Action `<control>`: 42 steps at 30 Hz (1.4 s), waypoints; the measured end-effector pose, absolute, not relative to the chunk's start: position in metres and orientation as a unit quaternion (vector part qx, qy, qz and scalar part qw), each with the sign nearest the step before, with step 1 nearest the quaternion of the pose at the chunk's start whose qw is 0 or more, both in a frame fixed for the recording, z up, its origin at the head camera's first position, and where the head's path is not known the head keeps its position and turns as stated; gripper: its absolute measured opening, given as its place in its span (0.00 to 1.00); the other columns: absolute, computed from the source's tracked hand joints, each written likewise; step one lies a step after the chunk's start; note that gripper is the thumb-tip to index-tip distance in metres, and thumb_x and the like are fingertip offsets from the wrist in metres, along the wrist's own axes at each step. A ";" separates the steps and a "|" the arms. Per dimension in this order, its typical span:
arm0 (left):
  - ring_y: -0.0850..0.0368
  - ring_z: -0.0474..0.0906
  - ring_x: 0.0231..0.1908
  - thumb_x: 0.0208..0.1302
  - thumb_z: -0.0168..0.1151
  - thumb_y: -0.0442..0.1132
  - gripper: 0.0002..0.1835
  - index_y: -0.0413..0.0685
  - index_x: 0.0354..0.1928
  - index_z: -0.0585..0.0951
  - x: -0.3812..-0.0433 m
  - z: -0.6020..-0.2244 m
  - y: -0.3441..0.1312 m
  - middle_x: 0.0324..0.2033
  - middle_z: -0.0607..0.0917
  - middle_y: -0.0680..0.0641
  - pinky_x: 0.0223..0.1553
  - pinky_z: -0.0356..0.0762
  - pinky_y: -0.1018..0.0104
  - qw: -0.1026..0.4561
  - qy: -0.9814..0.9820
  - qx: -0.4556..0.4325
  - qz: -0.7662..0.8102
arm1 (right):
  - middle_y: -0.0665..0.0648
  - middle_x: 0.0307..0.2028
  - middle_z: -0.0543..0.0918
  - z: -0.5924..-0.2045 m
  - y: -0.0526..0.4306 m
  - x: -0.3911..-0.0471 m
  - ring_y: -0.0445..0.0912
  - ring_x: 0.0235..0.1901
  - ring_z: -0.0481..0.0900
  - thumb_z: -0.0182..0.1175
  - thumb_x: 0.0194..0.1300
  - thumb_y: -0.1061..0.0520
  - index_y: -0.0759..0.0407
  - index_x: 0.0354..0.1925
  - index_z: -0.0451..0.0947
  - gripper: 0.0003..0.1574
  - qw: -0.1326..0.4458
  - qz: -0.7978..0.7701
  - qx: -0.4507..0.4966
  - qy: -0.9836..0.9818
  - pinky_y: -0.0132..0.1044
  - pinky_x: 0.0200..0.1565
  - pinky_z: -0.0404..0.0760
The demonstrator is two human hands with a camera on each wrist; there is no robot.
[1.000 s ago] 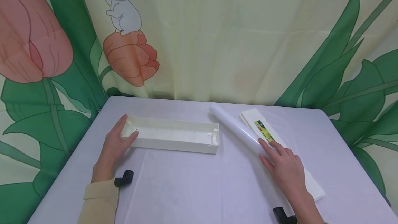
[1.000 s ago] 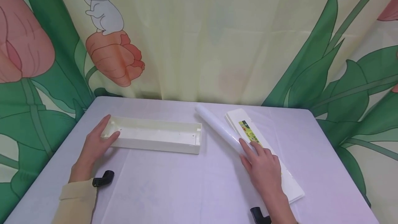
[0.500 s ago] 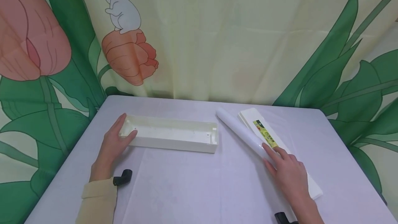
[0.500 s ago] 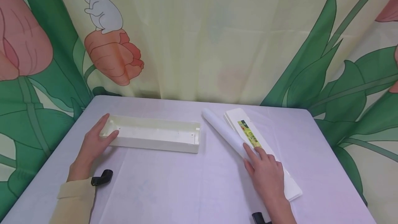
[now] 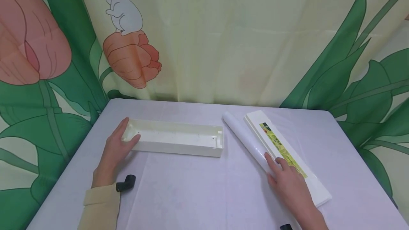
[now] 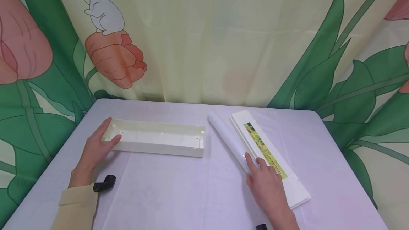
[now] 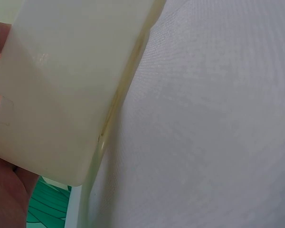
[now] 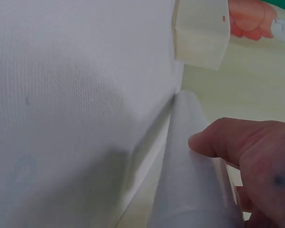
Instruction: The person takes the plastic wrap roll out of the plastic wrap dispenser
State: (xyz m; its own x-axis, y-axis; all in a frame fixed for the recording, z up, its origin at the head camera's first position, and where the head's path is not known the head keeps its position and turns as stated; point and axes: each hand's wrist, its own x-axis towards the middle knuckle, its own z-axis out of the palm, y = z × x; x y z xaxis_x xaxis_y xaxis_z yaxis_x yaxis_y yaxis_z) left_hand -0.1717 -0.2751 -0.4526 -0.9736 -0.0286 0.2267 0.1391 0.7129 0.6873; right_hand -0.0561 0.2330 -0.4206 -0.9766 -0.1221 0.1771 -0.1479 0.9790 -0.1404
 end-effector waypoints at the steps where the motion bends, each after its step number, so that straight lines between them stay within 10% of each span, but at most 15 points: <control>1: 0.33 0.51 0.74 0.69 0.64 0.48 0.45 0.38 0.79 0.53 -0.171 -0.452 -0.275 0.75 0.56 0.33 0.71 0.51 0.36 0.111 -0.918 -0.031 -0.379 | 0.69 0.51 0.78 -0.421 0.232 -0.055 0.61 0.32 0.80 0.71 0.58 0.61 0.59 0.68 0.72 0.40 0.082 0.077 0.072 -0.991 0.53 0.28 0.80; 33: 0.33 0.55 0.73 0.68 0.64 0.43 0.39 0.37 0.75 0.62 -0.170 -0.451 -0.270 0.73 0.61 0.33 0.71 0.53 0.36 0.160 -0.911 -0.032 -0.379 | 0.69 0.58 0.76 -0.417 0.230 -0.051 0.61 0.48 0.80 0.70 0.64 0.50 0.59 0.73 0.67 0.44 0.009 0.132 0.039 -0.990 0.59 0.45 0.82; 42: 0.37 0.69 0.63 0.65 0.63 0.35 0.23 0.38 0.61 0.76 -0.163 -0.432 -0.251 0.61 0.74 0.36 0.63 0.68 0.36 0.278 -0.895 -0.044 -0.347 | 0.70 0.56 0.79 -0.399 0.232 -0.069 0.66 0.54 0.79 0.64 0.67 0.60 0.66 0.63 0.77 0.27 0.169 0.167 0.057 -0.970 0.64 0.50 0.80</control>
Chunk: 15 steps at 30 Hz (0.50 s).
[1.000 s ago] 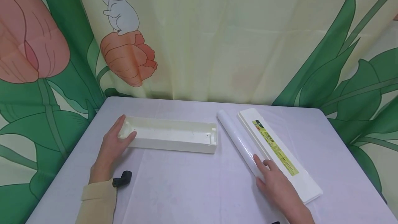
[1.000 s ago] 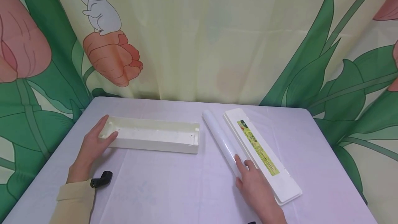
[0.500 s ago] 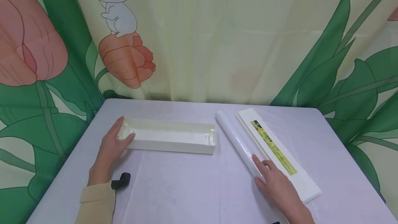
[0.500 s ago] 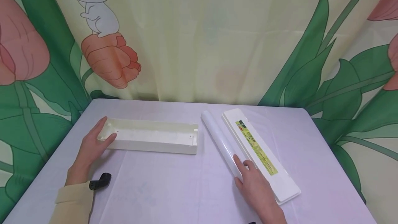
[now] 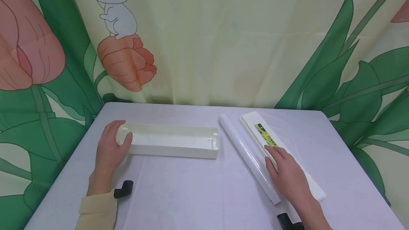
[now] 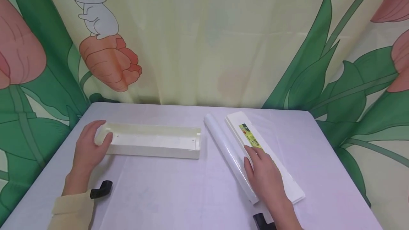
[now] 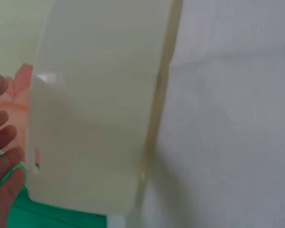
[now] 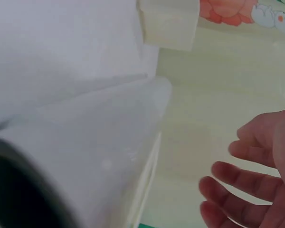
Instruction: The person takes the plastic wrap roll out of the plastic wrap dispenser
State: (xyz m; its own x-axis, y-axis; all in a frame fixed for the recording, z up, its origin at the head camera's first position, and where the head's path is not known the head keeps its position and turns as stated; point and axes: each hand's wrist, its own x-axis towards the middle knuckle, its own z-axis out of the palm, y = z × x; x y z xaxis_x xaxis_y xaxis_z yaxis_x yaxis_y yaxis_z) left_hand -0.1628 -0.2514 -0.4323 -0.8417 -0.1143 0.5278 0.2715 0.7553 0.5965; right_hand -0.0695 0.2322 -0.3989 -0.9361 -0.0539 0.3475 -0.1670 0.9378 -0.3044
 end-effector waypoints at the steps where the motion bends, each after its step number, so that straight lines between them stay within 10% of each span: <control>1: 0.37 0.69 0.63 0.64 0.63 0.35 0.23 0.37 0.61 0.76 -0.162 -0.430 -0.249 0.61 0.75 0.36 0.61 0.69 0.36 0.282 -0.895 -0.054 -0.342 | 0.69 0.56 0.79 -0.398 0.231 -0.073 0.66 0.53 0.79 0.65 0.66 0.61 0.66 0.62 0.77 0.27 0.188 0.168 0.069 -0.965 0.64 0.50 0.80; 15: 0.32 0.51 0.73 0.67 0.64 0.44 0.38 0.36 0.74 0.63 -0.154 -0.414 -0.216 0.73 0.61 0.34 0.71 0.51 0.34 0.205 -0.922 -0.155 -0.288 | 0.69 0.65 0.72 -0.391 0.217 -0.116 0.69 0.63 0.67 0.66 0.64 0.57 0.65 0.68 0.71 0.36 0.271 0.188 0.160 -0.930 0.69 0.62 0.63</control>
